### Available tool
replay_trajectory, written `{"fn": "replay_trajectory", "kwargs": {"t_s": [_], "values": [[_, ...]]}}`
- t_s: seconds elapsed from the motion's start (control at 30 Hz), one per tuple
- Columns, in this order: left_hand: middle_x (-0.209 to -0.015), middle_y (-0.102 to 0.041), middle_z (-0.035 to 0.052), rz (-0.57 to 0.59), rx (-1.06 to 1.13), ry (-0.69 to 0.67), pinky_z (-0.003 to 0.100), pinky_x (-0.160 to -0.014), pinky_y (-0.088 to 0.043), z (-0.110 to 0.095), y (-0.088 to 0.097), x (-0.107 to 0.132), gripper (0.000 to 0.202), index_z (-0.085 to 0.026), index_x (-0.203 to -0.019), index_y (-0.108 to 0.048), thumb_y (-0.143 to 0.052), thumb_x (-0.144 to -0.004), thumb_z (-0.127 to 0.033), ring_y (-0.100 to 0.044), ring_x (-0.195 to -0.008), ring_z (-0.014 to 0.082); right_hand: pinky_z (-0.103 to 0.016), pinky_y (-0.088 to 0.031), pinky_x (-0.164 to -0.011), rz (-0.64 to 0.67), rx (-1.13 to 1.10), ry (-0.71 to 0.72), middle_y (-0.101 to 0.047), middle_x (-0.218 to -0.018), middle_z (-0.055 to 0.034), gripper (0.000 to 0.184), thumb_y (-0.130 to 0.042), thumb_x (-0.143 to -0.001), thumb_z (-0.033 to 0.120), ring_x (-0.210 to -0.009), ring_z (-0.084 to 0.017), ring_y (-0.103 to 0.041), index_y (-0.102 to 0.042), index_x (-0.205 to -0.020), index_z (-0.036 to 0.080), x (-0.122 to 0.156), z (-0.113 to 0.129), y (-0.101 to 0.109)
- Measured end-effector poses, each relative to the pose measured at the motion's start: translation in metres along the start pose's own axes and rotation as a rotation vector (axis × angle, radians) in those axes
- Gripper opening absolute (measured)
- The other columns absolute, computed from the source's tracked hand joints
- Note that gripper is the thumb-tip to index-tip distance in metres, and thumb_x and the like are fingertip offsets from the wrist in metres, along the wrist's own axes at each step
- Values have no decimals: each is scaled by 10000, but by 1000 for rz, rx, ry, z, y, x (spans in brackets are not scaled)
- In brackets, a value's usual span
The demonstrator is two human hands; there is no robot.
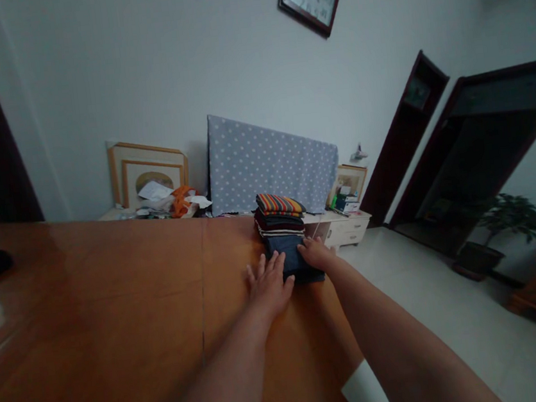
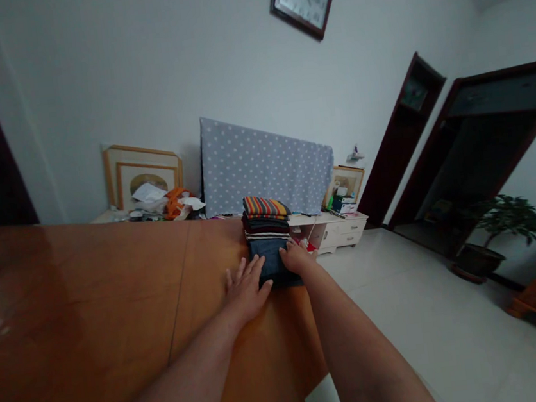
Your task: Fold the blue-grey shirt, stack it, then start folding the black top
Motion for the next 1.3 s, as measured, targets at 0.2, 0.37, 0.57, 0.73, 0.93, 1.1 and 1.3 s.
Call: {"fn": "replay_trajectory", "kwargs": {"t_s": [0.2,0.37,0.57,0.73,0.93,1.1,1.3], "values": [[-1624,-302,34,19,-5,2,662,-1151,108,-1,0,-1,646,-367,-1534,-333,-513,-918,-441,-100,-1524,353,-550,-250,-1129,-7,12,170,-494,-1485,-109,455,-294,-1022,426,-1433,-269,-337,-561,-1329,222,-4,20,4],[-1633,-276,46,30,-24,11,671,-1148,97,-1,-1,-1,676,-348,-1549,-309,-518,-914,-446,-82,-1524,365,-466,-346,-1078,94,-1,202,-565,-1409,-118,432,-324,-1022,439,-1341,-250,-462,-614,-1242,207,-8,25,-4],[-1650,-208,100,56,-104,43,650,-1163,61,4,-3,-2,784,-243,-1583,-229,-489,-902,-533,-21,-1529,361,-513,-292,-1114,-81,-94,101,-556,-1419,-123,467,-297,-1026,458,-1382,-282,-419,-589,-1283,201,1,17,6],[-1654,-130,160,85,-193,107,628,-1175,50,2,-4,-4,1011,-127,-1594,-147,-434,-840,-735,27,-1530,353,-474,-296,-1142,-254,-287,-4,-508,-1476,-118,513,-301,-1017,463,-1435,-279,-364,-543,-1388,202,53,-13,13],[-1630,-207,200,13,-124,163,611,-1185,-11,1,-3,-9,1098,-98,-1580,-189,-395,-792,-835,-70,-1522,382,-465,-302,-1178,-188,-434,-98,-536,-1453,-124,652,-333,-967,587,-1419,-282,-408,-551,-1407,159,171,-59,4],[-1540,-374,273,-176,38,255,486,-1176,-216,13,-3,-16,837,-31,-1514,-321,-262,-960,-656,-295,-1471,352,-473,-325,-1182,-93,-409,-155,-524,-1466,-92,646,-399,-942,600,-1430,-278,-392,-558,-1411,186,268,-56,-16],[-1384,-563,242,-361,255,240,427,-1103,-384,31,0,-19,630,-79,-1382,-491,-347,-989,-549,-522,-1320,299,-507,-290,-1194,-161,-293,-80,-484,-1493,-124,627,-428,-959,535,-1443,-305,-364,-523,-1439,142,293,-31,-26]]}}
Point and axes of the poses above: each hand's wrist, its own x-axis away from the middle knuckle, its own y-axis out of the back of the hand, z = x × y, the point moved 1 cm from there along -x, towards the middle knuckle
